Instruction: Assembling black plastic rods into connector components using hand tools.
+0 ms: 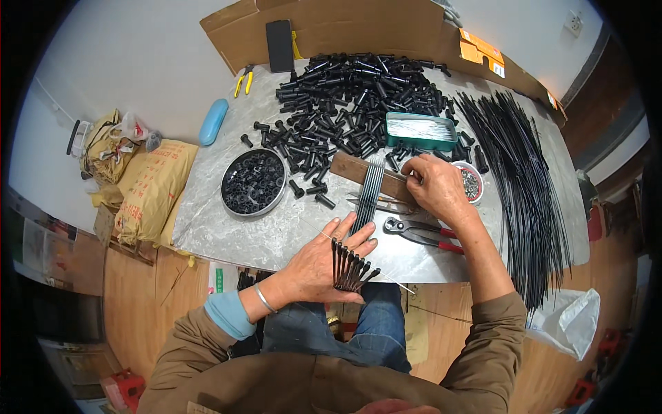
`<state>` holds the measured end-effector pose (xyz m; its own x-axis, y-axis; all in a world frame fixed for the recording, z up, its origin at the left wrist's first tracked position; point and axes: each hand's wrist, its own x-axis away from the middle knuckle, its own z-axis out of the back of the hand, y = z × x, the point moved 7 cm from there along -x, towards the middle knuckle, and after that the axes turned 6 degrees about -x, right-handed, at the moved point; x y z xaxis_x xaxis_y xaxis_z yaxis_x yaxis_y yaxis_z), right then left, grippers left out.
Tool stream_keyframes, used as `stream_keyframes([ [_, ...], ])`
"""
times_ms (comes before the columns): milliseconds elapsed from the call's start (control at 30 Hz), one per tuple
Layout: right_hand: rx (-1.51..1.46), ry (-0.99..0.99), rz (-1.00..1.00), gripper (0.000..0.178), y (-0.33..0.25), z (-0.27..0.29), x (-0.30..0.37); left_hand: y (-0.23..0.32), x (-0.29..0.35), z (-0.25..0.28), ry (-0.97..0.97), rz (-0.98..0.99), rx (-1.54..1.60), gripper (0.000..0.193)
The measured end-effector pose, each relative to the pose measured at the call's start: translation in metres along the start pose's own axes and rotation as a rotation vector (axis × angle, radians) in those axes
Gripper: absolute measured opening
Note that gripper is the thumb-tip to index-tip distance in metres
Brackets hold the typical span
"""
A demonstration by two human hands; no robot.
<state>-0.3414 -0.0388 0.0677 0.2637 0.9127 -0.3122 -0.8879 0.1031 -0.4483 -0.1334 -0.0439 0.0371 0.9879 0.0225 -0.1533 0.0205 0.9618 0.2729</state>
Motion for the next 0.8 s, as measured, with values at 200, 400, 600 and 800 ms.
stream_keyframes([
  [200, 0.007, -0.005, -0.014, 0.013, -0.002, 0.0, 0.0, -0.002, 0.002, -0.001, 0.019, -0.012, 0.002, 0.092],
  [400, -0.029, -0.002, -0.011, 0.013, -0.006, -0.001, -0.003, -0.003, 0.004, -0.001, 0.016, 0.006, 0.007, 0.094],
  [600, 0.064, 0.05, 0.148, 0.01, -0.007, 0.0, -0.007, -0.003, 0.005, 0.0, 0.026, -0.001, 0.011, 0.095],
  [800, 0.118, -0.015, 0.145, 0.008, -0.007, -0.006, -0.02, -0.002, 0.006, 0.001, 0.058, -0.034, -0.002, 0.096],
])
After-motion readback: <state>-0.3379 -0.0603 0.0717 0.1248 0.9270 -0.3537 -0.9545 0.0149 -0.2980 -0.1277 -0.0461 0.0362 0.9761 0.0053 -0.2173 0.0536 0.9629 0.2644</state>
